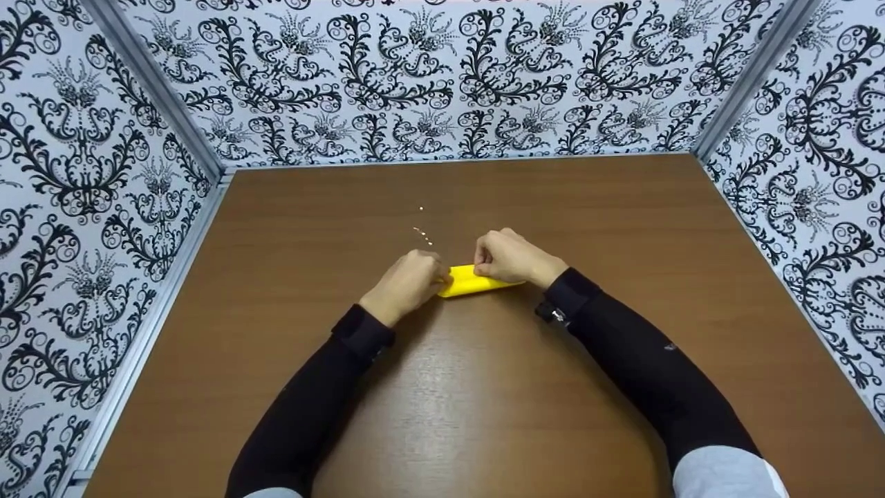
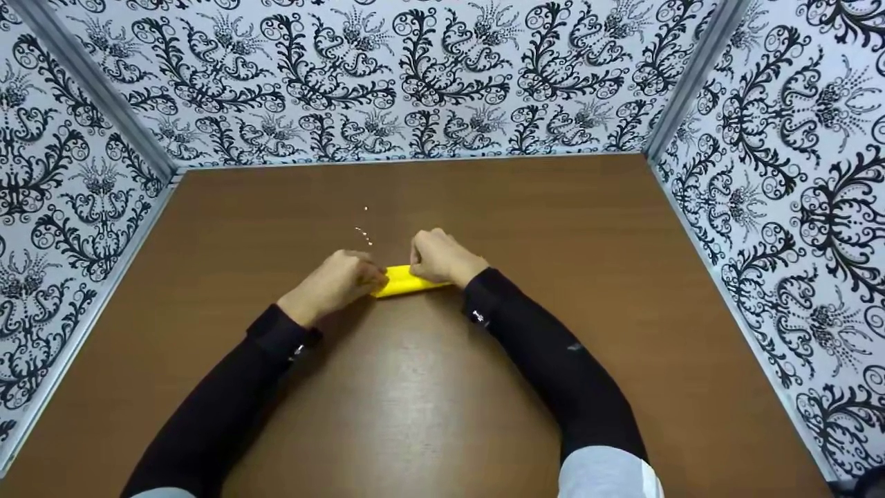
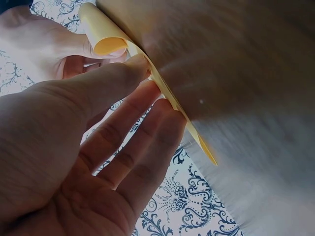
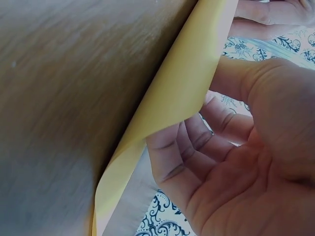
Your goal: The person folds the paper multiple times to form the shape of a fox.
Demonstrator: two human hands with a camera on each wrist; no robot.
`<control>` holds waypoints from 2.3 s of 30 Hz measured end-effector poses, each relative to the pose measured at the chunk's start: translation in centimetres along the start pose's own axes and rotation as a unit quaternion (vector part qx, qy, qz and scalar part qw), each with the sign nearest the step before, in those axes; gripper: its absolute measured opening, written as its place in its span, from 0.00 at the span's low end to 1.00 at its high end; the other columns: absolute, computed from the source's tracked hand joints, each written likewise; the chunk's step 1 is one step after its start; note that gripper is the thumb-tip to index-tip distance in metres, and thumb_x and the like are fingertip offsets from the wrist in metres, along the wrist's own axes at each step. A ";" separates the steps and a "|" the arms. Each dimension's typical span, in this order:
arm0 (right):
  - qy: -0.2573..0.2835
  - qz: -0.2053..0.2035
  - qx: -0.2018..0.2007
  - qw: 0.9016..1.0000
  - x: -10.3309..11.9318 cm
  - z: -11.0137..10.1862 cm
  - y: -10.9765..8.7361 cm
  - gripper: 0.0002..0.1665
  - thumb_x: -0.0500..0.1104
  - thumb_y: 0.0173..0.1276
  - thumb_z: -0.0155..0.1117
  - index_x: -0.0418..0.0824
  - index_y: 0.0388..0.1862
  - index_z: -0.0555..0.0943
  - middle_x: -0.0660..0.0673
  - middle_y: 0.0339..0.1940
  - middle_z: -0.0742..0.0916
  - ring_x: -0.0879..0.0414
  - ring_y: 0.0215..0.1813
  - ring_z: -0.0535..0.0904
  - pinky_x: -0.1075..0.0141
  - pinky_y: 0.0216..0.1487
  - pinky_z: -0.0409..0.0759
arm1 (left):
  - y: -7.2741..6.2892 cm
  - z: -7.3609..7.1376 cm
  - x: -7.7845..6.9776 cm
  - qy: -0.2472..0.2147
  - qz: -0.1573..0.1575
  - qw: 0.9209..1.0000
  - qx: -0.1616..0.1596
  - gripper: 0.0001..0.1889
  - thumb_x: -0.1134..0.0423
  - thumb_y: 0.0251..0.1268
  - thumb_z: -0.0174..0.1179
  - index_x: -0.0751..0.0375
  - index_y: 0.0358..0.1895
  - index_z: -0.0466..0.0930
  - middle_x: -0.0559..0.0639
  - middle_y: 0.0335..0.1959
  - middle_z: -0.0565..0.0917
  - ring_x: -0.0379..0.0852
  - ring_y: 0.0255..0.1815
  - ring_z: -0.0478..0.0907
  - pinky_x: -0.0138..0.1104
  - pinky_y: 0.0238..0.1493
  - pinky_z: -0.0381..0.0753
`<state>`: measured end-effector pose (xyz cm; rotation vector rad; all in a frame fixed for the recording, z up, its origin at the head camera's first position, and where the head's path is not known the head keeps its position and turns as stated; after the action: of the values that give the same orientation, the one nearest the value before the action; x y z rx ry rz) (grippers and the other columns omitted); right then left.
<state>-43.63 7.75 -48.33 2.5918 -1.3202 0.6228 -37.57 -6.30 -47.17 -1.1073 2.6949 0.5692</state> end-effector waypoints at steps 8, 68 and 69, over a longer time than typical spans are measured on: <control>0.006 -0.019 -0.006 1.000 0.2 0.4 -0.2 0.03 0.38 0.80 0.76 0.38 0.45 0.90 0.41 0.42 0.95 0.46 0.43 0.88 0.55 0.51 0.88 | 0.2 0.1 0.0 -0.002 -0.001 1.000 -0.002 0.05 0.76 0.74 0.76 0.64 0.40 0.97 0.58 0.35 0.94 0.55 0.38 0.90 0.48 0.45 0.94; -0.078 -0.151 -0.003 0.986 4.4 1.7 -6.6 0.08 0.44 0.72 0.84 0.42 0.43 0.92 0.47 0.40 0.91 0.54 0.39 0.81 0.60 0.45 0.86 | -0.1 0.3 0.1 0.006 0.000 1.000 -0.001 0.04 0.75 0.75 0.77 0.63 0.41 0.97 0.58 0.40 0.96 0.57 0.42 0.92 0.49 0.50 0.95; -0.073 -0.151 -0.011 0.986 4.3 1.6 -6.6 0.08 0.43 0.73 0.83 0.42 0.43 0.92 0.47 0.39 0.92 0.54 0.39 0.81 0.60 0.45 0.86 | -0.1 0.3 0.1 0.004 0.000 1.000 -0.001 0.04 0.75 0.74 0.77 0.63 0.41 0.97 0.58 0.40 0.96 0.57 0.41 0.92 0.49 0.50 0.95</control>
<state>-35.66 7.99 -47.60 2.7848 -0.9298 0.3712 -37.57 -6.30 -47.49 -1.1131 2.7017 0.5671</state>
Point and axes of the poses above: each hand's wrist, its own y-axis towards the middle knuckle, its own z-axis out of the palm, x = y × z, the point moved 9 cm from there along y, towards the middle knuckle
